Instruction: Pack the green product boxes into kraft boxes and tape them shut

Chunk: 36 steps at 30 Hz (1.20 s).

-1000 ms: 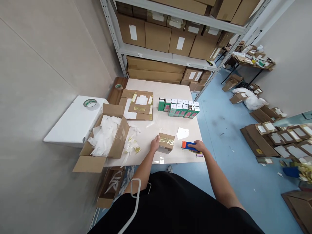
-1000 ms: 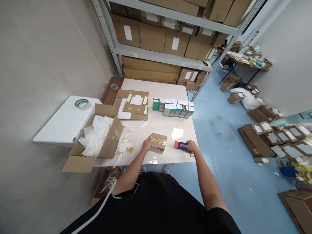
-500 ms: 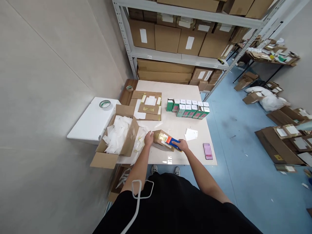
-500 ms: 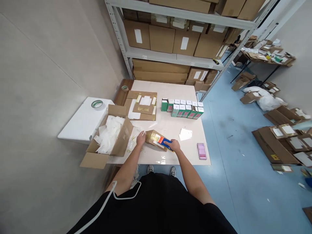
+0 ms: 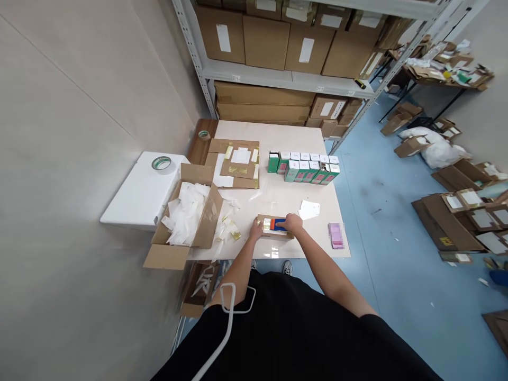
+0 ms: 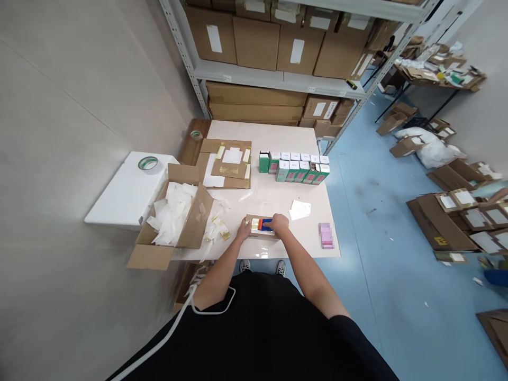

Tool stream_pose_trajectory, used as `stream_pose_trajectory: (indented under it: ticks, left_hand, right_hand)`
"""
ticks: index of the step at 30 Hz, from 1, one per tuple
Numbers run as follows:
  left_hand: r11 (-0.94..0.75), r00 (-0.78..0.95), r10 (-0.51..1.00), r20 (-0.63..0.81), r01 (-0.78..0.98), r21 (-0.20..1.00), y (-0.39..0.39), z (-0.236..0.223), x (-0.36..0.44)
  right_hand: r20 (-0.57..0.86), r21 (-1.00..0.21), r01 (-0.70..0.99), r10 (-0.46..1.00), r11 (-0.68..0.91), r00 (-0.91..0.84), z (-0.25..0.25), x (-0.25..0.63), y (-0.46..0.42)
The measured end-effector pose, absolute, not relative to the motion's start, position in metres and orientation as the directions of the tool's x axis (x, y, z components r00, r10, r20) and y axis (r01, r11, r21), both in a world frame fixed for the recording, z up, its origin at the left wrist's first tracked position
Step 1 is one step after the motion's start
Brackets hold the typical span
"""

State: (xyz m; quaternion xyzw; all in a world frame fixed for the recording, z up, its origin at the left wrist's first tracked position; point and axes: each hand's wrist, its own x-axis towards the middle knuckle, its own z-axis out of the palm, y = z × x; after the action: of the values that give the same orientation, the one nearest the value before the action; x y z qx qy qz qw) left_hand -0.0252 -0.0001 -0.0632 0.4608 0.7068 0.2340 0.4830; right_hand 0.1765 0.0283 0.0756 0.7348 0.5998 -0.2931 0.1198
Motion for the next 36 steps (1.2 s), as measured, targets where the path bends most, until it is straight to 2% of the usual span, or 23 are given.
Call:
stream_pose_trajectory:
  ticks: [6, 15, 22, 25, 29, 36]
  left_hand:
    - [0.500, -0.068, 0.853, -0.518, 0.390, 0.773, -0.009, -0.073, 0.004]
    - [0.501, -0.102, 0.841, -0.531, 0.519, 0.693, -0.007, -0.072, 0.000]
    - [0.513, -0.140, 0.823, -0.550, 0.599, 0.615, -0.009, -0.067, -0.002]
    - [0.515, -0.139, 0.820, -0.555, 0.601, 0.611, -0.006, -0.065, -0.002]
    - [0.507, -0.124, 0.820, -0.559, 0.612, 0.607, -0.003, -0.066, -0.003]
    - [0.514, -0.115, 0.808, -0.578, 0.619, 0.594, 0.000, -0.064, -0.006]
  right_hand:
    - [-0.594, -0.122, 0.959, 0.793, -0.257, 0.137, 0.074, 0.193, 0.028]
    - [-0.618, -0.130, 0.952, 0.773, -0.278, 0.141, 0.072, 0.252, 0.019]
    - [-0.607, -0.134, 0.963, 0.787, -0.232, 0.105, 0.069, 0.291, 0.019]
    - [-0.593, -0.109, 0.961, 0.793, -0.254, 0.143, 0.068, 0.315, 0.012]
    - [-0.589, -0.154, 0.953, 0.798, -0.262, 0.124, 0.066, 0.343, 0.002]
    - [-0.596, -0.137, 0.920, 0.772, -0.367, 0.219, 0.063, 0.366, -0.012]
